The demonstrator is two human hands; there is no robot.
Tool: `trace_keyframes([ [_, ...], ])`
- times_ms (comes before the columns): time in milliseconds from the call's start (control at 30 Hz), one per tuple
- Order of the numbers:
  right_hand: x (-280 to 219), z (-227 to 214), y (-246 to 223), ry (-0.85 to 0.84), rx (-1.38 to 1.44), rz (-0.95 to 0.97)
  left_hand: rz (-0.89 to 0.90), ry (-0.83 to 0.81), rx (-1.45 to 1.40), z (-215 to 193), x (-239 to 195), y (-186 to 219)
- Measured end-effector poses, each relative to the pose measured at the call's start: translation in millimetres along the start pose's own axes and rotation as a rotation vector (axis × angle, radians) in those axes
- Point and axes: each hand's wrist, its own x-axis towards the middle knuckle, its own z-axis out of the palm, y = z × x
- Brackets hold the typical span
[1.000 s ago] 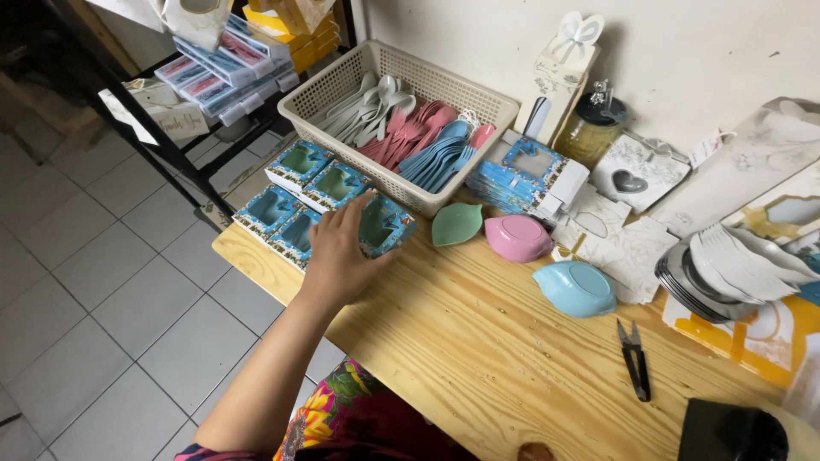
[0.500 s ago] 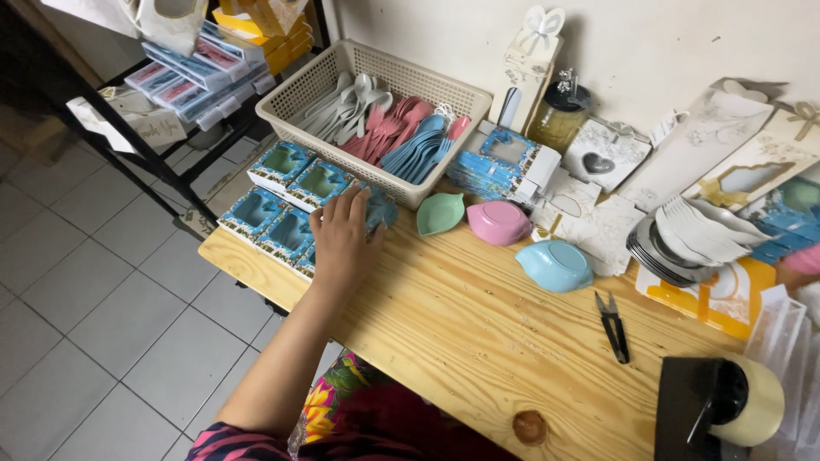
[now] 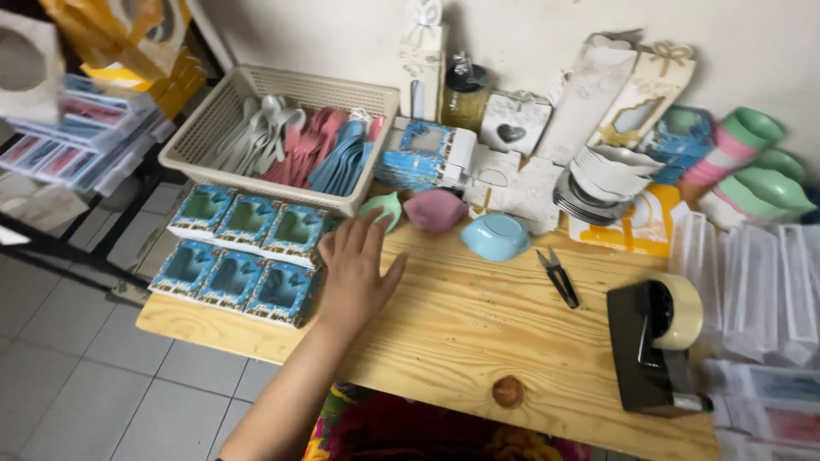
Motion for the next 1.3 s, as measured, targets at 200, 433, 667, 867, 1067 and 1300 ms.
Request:
trace_keyframes([
  [200, -81, -37, -27, 0.012, -0.154, 0.251, 0.055, -0.211, -0.134, 35, 35, 6],
  [433, -102, -41, -67, -0.269, -0.12, 0.426, 0.155, -0.08, -0.062, 119, 110, 12],
  [667, -106, -76, -79, -0.238, -0.113, 0.491, 0.046, -0.704, 0.361, 144, 185, 19],
  [867, -123, -88, -73, -0.325, -0.112, 0.537, 0.089, -0.869, 0.383, 143, 209, 17],
  [1067, -200, -48, -38, -0.448, -0.154, 0.492, 0.088, -0.995, 0.397, 116, 222, 28],
  [1300, -262, 2, -3, -1.254, -0.126, 0.428, 0.224, -0.935, 0.514, 127, 232, 24],
])
